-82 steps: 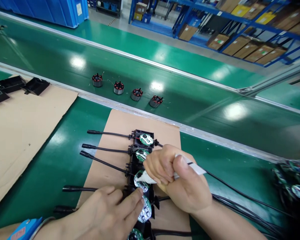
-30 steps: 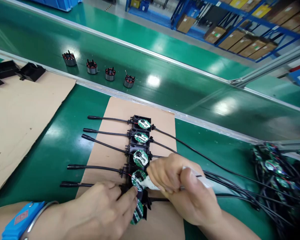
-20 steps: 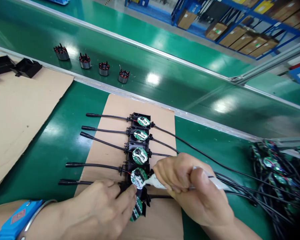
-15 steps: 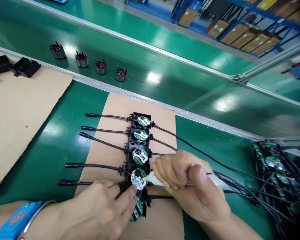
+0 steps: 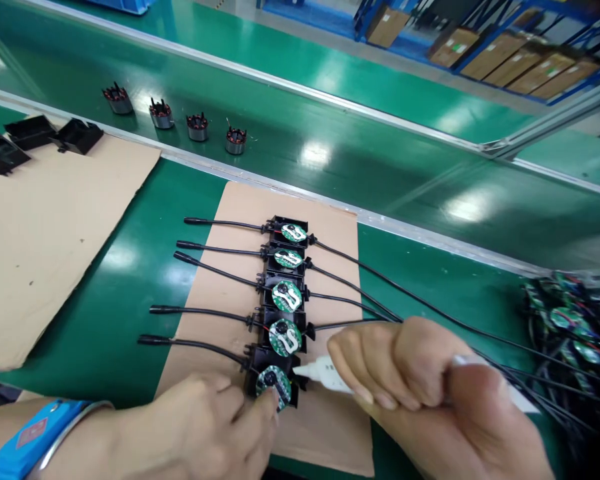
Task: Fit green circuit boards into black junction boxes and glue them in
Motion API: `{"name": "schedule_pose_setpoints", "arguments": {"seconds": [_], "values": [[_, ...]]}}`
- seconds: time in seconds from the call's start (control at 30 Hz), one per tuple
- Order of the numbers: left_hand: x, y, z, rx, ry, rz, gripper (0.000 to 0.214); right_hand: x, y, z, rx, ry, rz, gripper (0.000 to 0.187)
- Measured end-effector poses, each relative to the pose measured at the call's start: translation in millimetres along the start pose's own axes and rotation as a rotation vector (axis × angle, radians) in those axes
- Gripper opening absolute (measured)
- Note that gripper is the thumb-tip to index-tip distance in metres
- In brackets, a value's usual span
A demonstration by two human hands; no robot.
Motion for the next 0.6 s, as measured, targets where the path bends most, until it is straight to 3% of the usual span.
{"name": "schedule_pose_setpoints", "arguments": {"seconds": [0.1,0.23,0.6], "values": [[-18.0,-9.8,13.3,-0.040,0.091,0.029,0.038,-13.2,-0.1,17.8,0.085,0.076,-0.015,0.042],[-21.8,-16.6,28.0,-0.032,-0.017,-0.042,0.042,-32.3,3.9,30.6,0.134,0.087,-0.041,0.040],[-25.4,-19.9,41.3,-0.065,-0.053,-0.094,0.046,-34.3,-12.0,32.7,0.113,0.010,0.010,0.039]]}}
Point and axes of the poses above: each hand's wrist, its own y-axis towards the middle knuckle, its own z-axis out of the palm, x = y × z, the point moved 7 cm from there along y, towards the middle knuckle, and after that the axes turned 14 degrees about x, right-handed, at the moved point
